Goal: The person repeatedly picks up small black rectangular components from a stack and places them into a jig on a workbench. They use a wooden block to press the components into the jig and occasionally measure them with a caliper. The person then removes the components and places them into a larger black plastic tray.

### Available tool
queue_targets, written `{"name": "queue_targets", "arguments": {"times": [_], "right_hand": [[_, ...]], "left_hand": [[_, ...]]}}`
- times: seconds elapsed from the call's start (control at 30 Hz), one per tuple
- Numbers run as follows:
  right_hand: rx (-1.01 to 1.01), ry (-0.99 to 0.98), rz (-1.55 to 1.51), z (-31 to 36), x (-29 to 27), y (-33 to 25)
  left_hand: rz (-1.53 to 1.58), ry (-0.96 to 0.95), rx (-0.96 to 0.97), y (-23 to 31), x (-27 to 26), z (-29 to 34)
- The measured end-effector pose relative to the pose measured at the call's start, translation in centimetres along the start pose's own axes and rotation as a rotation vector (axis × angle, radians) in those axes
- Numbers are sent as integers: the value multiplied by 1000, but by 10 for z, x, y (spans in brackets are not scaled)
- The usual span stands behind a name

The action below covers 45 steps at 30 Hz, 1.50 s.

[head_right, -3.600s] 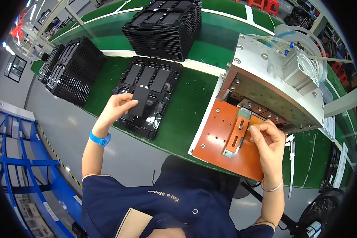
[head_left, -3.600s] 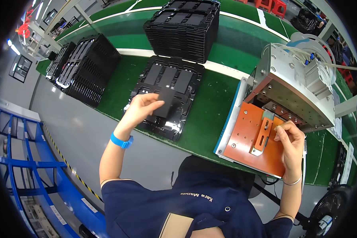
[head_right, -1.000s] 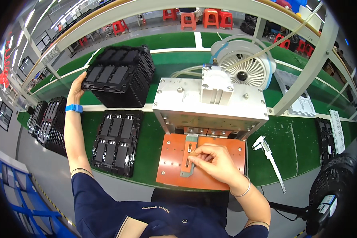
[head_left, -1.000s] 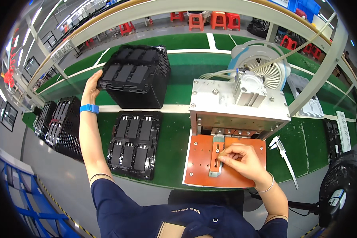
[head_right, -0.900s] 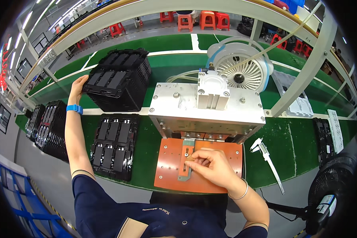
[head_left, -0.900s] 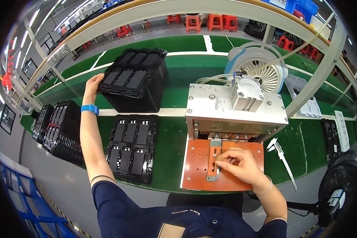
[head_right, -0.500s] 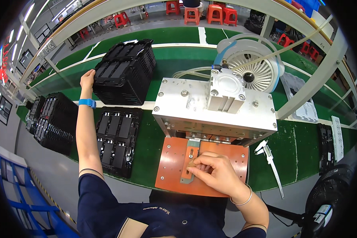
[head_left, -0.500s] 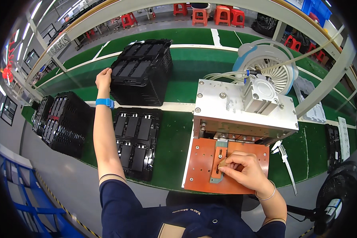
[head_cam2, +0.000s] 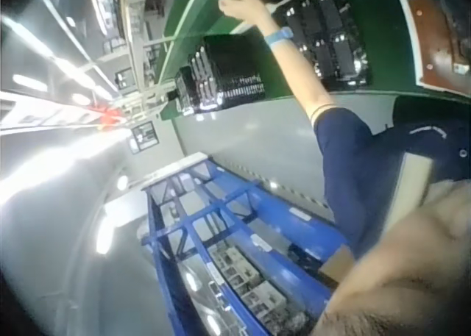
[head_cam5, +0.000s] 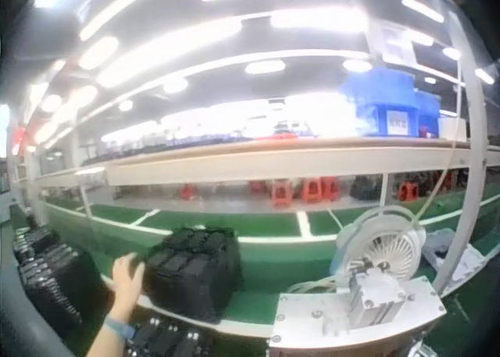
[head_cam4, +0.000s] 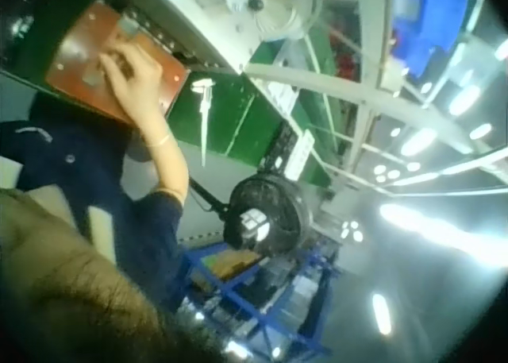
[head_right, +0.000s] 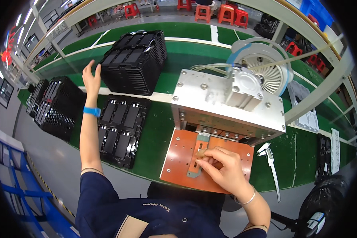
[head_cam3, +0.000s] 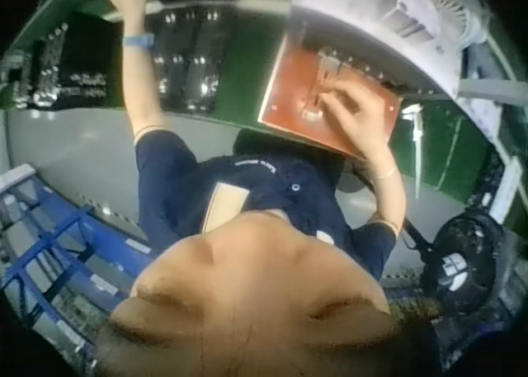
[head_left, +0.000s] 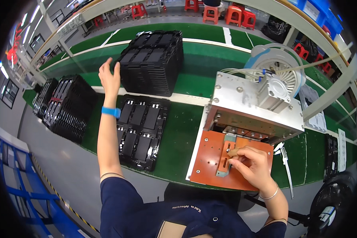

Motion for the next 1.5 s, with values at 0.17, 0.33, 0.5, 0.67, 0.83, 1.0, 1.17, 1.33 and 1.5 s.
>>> {"name": "queue_targets", "arguments": {"times": [0.17,0.33,0.5,0.67,0.83,1.0,1.17,1.33,1.5], "right_hand": [[-546,-163,432,-45,43,-65],[-836,-285,812,-132,161,-47],[-956,-257,1257,-192,245,-10],[-987,-386,1194,-210,273,6],[-1078,-383,1191,-212,266,15],[-1086,-339,1222,-195,250,-4],[-1065,-99,988,-137,168,-68],[-827,-46,960,-40,60,-74],[-516,243,1005,34,-5,-34]], "left_hand": [[-264,-773,-218,15,-80,75],[-472,-907,-267,20,-71,110],[-418,-935,-371,16,-65,109],[-348,-873,-414,6,-73,117],[-217,-760,-448,4,-76,117],[71,-636,-569,-7,-80,110],[856,-732,-803,13,-78,131],[910,-1156,-790,74,-93,150],[436,-1139,-365,109,-107,114]]}}
Point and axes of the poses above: each hand's wrist, its own z-axis away from the middle knuckle, its own x-axis out of the palm, y = z × x, the point moved 4 cm from there along -z, towards the middle knuckle, and after that the axes turned 7 degrees about x, right-handed, at the moved point
